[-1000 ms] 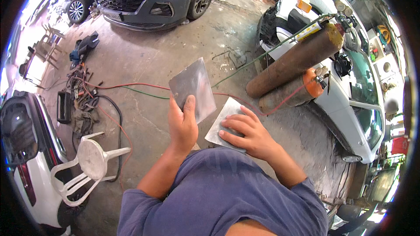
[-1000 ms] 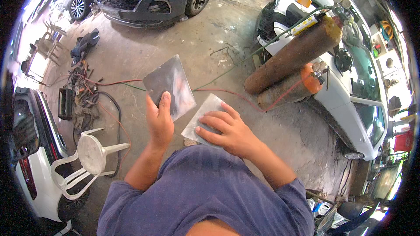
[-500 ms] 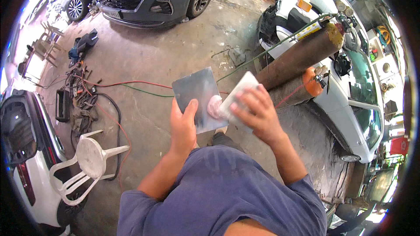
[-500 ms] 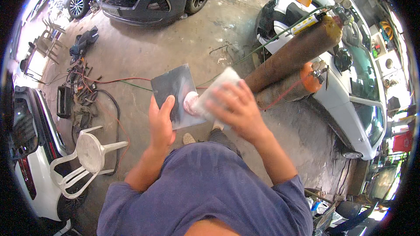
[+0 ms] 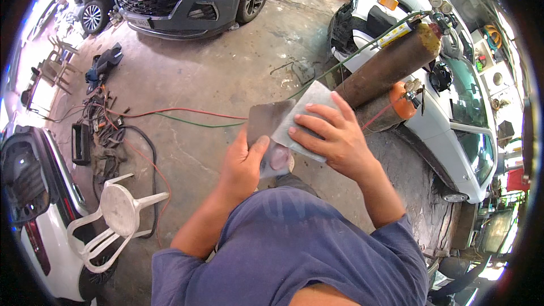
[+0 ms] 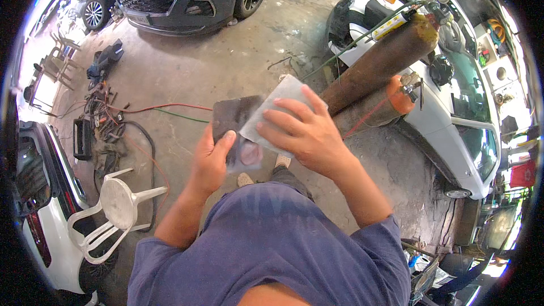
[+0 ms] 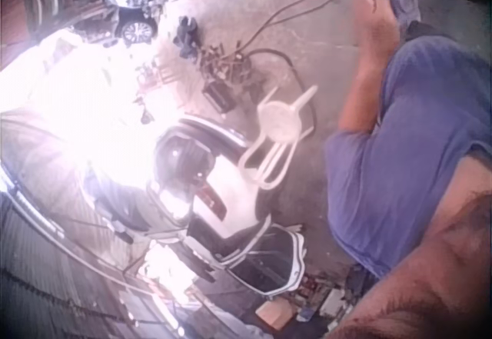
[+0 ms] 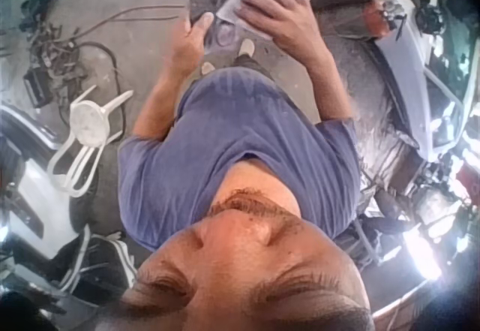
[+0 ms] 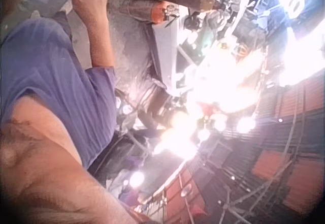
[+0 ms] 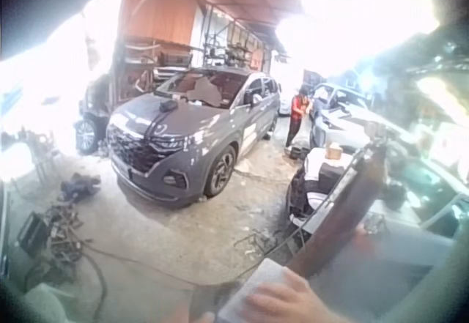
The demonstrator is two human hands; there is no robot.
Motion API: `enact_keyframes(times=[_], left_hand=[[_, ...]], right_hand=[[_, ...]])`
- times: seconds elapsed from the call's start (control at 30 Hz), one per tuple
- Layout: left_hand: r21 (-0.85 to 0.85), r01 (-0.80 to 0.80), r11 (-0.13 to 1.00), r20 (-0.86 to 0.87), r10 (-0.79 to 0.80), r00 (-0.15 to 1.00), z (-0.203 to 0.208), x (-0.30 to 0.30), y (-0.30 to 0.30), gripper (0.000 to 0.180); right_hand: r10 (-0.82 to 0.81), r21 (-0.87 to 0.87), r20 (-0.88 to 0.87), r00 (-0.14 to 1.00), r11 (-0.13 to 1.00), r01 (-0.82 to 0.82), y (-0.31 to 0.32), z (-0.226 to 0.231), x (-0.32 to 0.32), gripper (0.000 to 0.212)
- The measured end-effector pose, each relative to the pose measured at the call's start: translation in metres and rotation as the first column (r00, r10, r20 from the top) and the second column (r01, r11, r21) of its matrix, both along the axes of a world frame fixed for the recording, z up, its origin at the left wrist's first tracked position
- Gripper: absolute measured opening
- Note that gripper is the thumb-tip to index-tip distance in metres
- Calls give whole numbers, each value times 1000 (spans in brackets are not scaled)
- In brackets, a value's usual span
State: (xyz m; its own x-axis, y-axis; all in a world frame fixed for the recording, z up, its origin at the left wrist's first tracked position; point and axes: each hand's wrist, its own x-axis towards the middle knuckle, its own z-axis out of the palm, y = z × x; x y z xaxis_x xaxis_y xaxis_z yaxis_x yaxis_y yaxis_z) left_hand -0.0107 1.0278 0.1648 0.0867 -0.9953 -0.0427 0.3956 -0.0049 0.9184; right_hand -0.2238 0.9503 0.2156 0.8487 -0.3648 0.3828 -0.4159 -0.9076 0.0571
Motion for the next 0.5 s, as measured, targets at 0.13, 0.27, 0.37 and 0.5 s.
enact_keyframes(times=[0.13,0.27,0.37,0.5], left_hand=[[-68,-112,991,239,125,963,4,9,-9,34],[-87,-241,967,262,256,930,-4,14,-10,36],[-153,-352,924,231,379,896,-10,18,-12,35],[-148,-422,894,214,446,869,-8,32,-13,30]], right_hand=[[94,61,35,995,993,-96,17,-19,19,41],[158,131,35,987,978,-161,36,-29,28,41],[204,179,-27,979,964,-196,38,-40,29,44],[108,317,78,991,940,-127,29,-37,30,45]])
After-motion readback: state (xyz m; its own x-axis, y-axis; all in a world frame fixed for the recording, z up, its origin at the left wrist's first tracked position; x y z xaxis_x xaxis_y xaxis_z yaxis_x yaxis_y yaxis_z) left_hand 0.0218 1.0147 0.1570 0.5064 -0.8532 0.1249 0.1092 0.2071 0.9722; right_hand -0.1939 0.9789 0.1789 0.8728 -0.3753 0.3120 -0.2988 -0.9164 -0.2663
